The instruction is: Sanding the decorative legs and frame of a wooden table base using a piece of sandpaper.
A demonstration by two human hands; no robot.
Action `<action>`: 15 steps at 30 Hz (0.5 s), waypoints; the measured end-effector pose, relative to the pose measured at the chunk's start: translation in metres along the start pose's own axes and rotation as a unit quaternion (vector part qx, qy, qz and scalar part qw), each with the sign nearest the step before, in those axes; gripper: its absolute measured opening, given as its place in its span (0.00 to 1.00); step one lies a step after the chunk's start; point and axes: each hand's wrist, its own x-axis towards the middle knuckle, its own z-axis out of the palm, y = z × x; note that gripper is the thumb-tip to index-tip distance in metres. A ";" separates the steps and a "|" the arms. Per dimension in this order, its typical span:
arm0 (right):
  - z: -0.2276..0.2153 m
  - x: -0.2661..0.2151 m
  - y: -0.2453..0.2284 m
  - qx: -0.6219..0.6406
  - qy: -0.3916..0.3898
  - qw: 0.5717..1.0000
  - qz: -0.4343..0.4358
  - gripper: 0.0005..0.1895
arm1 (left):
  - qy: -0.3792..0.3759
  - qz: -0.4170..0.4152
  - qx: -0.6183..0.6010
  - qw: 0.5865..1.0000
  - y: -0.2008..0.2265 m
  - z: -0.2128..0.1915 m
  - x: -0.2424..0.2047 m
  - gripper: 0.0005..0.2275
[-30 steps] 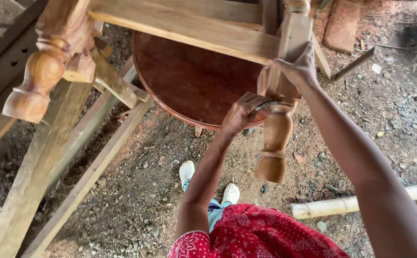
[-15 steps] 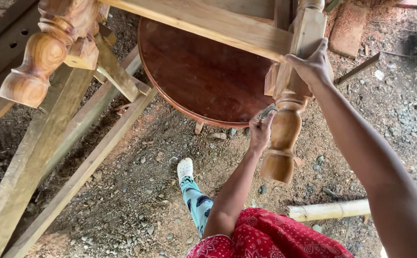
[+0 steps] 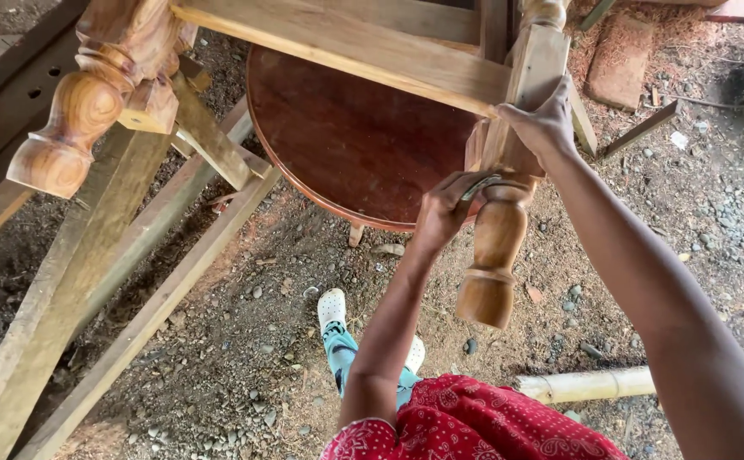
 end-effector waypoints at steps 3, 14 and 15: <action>-0.001 -0.007 -0.003 0.005 -0.003 1.000 0.012 0.73 | 0.064 -0.127 -0.159 0.977 -0.035 0.034 -0.033 0.09; -0.004 -0.012 -0.008 0.018 -0.002 0.999 0.026 0.75 | 0.183 -0.255 -0.335 0.889 -0.114 0.142 -0.120 0.09; -0.003 -0.008 -0.004 0.031 -0.007 0.999 0.018 0.76 | 0.175 -0.269 -0.304 0.897 -0.104 0.135 -0.116 0.08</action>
